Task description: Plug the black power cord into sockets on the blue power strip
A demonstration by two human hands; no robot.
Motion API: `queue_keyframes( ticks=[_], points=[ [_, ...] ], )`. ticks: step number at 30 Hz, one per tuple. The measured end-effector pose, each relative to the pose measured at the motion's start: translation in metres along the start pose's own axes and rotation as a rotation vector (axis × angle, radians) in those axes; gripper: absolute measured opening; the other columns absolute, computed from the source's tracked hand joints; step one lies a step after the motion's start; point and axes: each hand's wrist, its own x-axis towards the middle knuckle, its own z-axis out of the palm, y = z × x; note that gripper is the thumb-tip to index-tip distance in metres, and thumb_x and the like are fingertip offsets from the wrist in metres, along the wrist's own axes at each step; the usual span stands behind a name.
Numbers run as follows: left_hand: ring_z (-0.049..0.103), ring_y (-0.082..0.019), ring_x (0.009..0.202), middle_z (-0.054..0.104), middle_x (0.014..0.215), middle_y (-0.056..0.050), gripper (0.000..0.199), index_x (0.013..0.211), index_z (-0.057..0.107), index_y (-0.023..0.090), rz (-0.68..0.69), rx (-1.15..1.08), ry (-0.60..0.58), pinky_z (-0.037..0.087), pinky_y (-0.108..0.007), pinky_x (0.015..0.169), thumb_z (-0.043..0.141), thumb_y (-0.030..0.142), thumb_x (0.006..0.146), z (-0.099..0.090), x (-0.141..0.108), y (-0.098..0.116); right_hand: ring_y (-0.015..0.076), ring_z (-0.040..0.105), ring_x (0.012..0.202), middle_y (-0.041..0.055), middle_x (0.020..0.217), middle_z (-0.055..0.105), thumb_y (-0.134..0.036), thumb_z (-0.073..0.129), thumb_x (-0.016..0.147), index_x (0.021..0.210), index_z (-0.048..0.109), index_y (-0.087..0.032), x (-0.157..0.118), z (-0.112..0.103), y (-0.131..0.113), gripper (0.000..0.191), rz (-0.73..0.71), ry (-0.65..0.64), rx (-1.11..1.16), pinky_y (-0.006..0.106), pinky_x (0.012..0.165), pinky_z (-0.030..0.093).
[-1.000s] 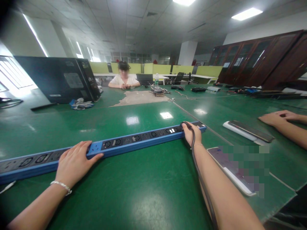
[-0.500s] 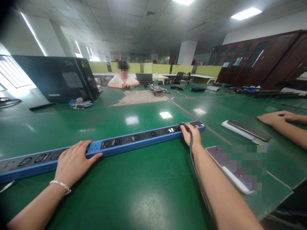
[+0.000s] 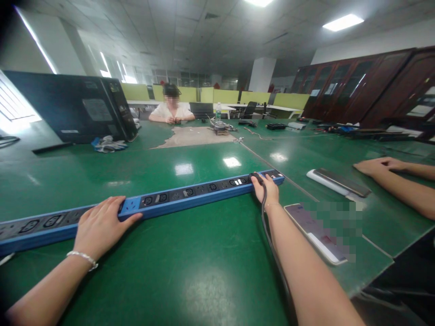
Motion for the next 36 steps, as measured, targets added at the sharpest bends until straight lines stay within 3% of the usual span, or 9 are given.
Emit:
queue_keyframes(
  ticks=[5, 8, 11, 14, 19, 22, 26, 36],
  points=[
    [0.045, -0.031, 0.123, 0.054, 0.130, -0.016, 0.070, 0.126, 0.047, 0.012, 0.014, -0.012, 0.008, 0.030, -0.044, 0.102, 0.042, 0.063, 0.079, 0.001, 0.000, -0.001, 0.0270, 0.048, 0.122, 0.0090, 0.122, 0.061, -0.049, 0.044, 0.084, 0.115, 0.065, -0.025, -0.006, 0.006, 0.003, 0.044, -0.039, 0.071, 0.025, 0.046, 0.101, 0.036],
    [0.045, -0.031, 0.123, 0.054, 0.130, -0.016, 0.070, 0.125, 0.048, 0.012, 0.014, -0.006, 0.008, 0.030, -0.044, 0.102, 0.043, 0.063, 0.079, 0.002, 0.000, -0.001, 0.0275, 0.055, 0.114, 0.0093, 0.112, 0.066, -0.050, 0.048, 0.081, 0.105, 0.069, -0.022, -0.004, 0.006, 0.000, 0.042, -0.029, 0.111, 0.124, 0.046, 0.099, 0.038],
    [0.045, -0.031, 0.123, 0.054, 0.129, -0.016, 0.070, 0.125, 0.048, 0.011, 0.015, -0.001, 0.010, 0.030, -0.045, 0.102, 0.043, 0.063, 0.079, 0.002, 0.000, -0.002, 0.0265, 0.063, 0.096, 0.0109, 0.096, 0.071, -0.053, 0.048, 0.081, 0.096, 0.071, -0.016, -0.001, -0.001, -0.008, 0.046, 0.043, 0.282, 0.309, 0.042, 0.091, 0.045],
    [0.045, -0.031, 0.122, 0.054, 0.129, -0.016, 0.070, 0.125, 0.048, 0.012, 0.019, -0.002, 0.013, 0.030, -0.044, 0.102, 0.043, 0.064, 0.079, 0.002, 0.001, -0.002, 0.0257, 0.064, 0.091, 0.0120, 0.092, 0.071, -0.053, 0.043, 0.084, 0.093, 0.070, -0.012, -0.002, -0.010, -0.021, 0.050, 0.071, 0.450, 0.436, 0.041, 0.086, 0.047],
    [0.045, -0.031, 0.122, 0.054, 0.129, -0.016, 0.070, 0.125, 0.048, 0.012, 0.019, -0.009, 0.017, 0.030, -0.044, 0.101, 0.042, 0.064, 0.078, 0.001, 0.001, -0.001, 0.0244, 0.063, 0.094, 0.0108, 0.095, 0.071, -0.051, 0.049, 0.080, 0.093, 0.070, -0.014, -0.019, -0.014, -0.054, 0.045, -0.058, 0.270, 0.471, 0.040, 0.092, 0.045],
    [0.045, -0.031, 0.122, 0.054, 0.129, -0.017, 0.070, 0.125, 0.048, 0.011, 0.023, -0.012, 0.023, 0.030, -0.044, 0.101, 0.042, 0.064, 0.079, 0.001, 0.000, -0.001, 0.0226, 0.062, 0.099, 0.0088, 0.107, 0.068, -0.049, 0.049, 0.081, 0.106, 0.067, -0.018, -0.031, -0.008, -0.075, 0.044, -0.131, 0.151, 0.473, 0.038, 0.093, 0.045],
    [0.046, -0.032, 0.121, 0.055, 0.128, -0.017, 0.070, 0.124, 0.048, 0.011, 0.020, -0.009, 0.027, 0.031, -0.044, 0.101, 0.042, 0.063, 0.079, 0.000, 0.000, 0.000, 0.0224, 0.063, 0.098, 0.0068, 0.106, 0.069, -0.047, 0.049, 0.082, 0.107, 0.067, -0.021, -0.038, 0.003, -0.089, 0.040, -0.166, 0.006, 0.434, 0.037, 0.090, 0.047],
    [0.045, -0.031, 0.122, 0.055, 0.128, -0.016, 0.069, 0.124, 0.048, 0.013, 0.009, -0.023, 0.015, 0.030, -0.044, 0.101, 0.042, 0.064, 0.078, 0.000, 0.000, 0.000, 0.0217, 0.065, 0.089, 0.0053, 0.099, 0.071, -0.049, 0.046, 0.084, 0.107, 0.066, -0.023, -0.039, 0.006, -0.091, 0.040, -0.181, -0.026, 0.340, 0.033, 0.082, 0.049]
  ],
)
